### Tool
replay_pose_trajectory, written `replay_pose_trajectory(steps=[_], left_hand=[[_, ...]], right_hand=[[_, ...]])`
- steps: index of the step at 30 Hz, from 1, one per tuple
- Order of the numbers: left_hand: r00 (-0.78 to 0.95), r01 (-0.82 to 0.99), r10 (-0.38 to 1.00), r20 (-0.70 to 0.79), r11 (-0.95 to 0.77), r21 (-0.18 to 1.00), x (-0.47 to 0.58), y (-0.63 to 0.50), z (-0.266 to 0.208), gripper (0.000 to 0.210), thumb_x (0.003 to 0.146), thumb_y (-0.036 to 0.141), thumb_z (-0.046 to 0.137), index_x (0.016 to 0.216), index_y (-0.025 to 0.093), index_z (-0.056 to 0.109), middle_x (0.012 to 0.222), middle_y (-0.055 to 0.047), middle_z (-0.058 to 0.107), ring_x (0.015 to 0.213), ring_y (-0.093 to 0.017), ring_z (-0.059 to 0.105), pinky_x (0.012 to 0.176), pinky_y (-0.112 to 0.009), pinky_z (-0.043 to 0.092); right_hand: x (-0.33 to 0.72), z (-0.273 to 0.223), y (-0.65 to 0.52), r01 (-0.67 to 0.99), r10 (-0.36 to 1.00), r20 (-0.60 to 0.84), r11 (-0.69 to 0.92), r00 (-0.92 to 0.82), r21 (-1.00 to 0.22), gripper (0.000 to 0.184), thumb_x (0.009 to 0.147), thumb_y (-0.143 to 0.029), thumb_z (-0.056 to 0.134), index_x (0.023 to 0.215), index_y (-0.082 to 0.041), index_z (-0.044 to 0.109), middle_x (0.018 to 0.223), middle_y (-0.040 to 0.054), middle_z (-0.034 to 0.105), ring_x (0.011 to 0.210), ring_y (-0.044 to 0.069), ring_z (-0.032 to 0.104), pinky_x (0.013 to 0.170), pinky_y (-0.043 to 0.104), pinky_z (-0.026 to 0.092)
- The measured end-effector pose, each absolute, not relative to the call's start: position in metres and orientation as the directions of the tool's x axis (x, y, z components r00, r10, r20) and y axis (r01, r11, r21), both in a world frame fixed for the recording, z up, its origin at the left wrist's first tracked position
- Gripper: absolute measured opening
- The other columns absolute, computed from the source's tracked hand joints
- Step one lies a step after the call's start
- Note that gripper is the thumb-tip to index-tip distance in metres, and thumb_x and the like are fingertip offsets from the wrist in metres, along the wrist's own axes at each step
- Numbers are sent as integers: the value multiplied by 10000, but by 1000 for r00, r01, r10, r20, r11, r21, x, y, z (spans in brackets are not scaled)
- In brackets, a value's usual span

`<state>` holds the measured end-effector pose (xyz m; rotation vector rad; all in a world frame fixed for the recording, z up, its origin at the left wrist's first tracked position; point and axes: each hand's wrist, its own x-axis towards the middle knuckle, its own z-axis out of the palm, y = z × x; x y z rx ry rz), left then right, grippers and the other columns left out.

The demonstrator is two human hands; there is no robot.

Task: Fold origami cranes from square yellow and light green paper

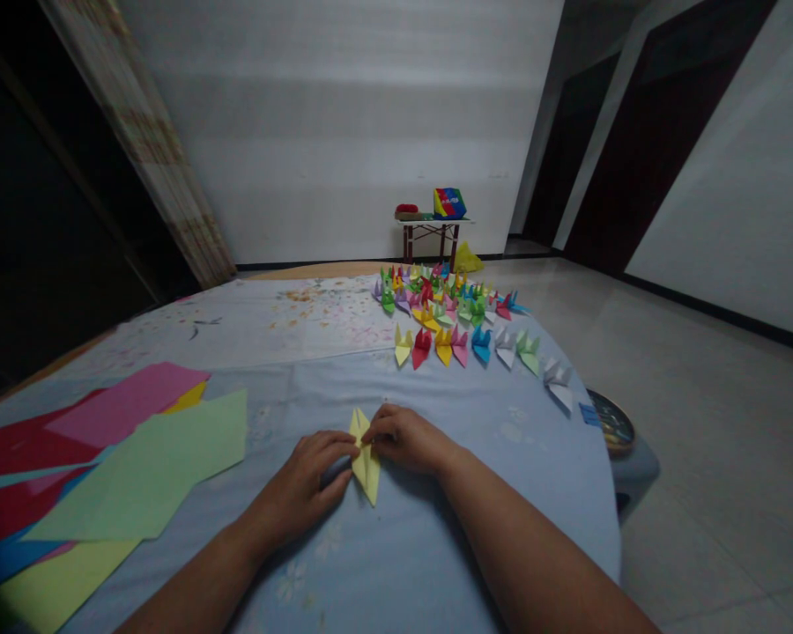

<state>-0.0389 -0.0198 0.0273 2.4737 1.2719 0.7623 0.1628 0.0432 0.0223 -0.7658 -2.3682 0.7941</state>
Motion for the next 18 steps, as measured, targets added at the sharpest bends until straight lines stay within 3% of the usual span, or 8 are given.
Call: replay_pose_trajectory(steps=[10, 18], left_hand=[[483, 685, 810, 332, -586, 433, -39, -20, 27, 269, 778, 162, 500, 1020, 251, 575, 1064, -43, 588, 1032, -193, 506, 900, -369, 398], [483, 674, 806, 342, -592, 441, -38, -20, 28, 260, 793, 186, 486, 1030, 245, 575, 1066, -54, 589, 1029, -202, 509, 891, -379, 405]], right_hand=[[164, 25, 47, 343, 679, 239, 604, -694, -719, 188, 737, -117, 567, 884, -172, 671, 875, 36, 563, 699, 95, 551, 646, 199, 445], [161, 28, 45, 380, 616, 280, 720, -736, -581, 231, 722, -88, 576, 913, -187, 660, 877, 47, 563, 739, 117, 540, 684, 221, 435]])
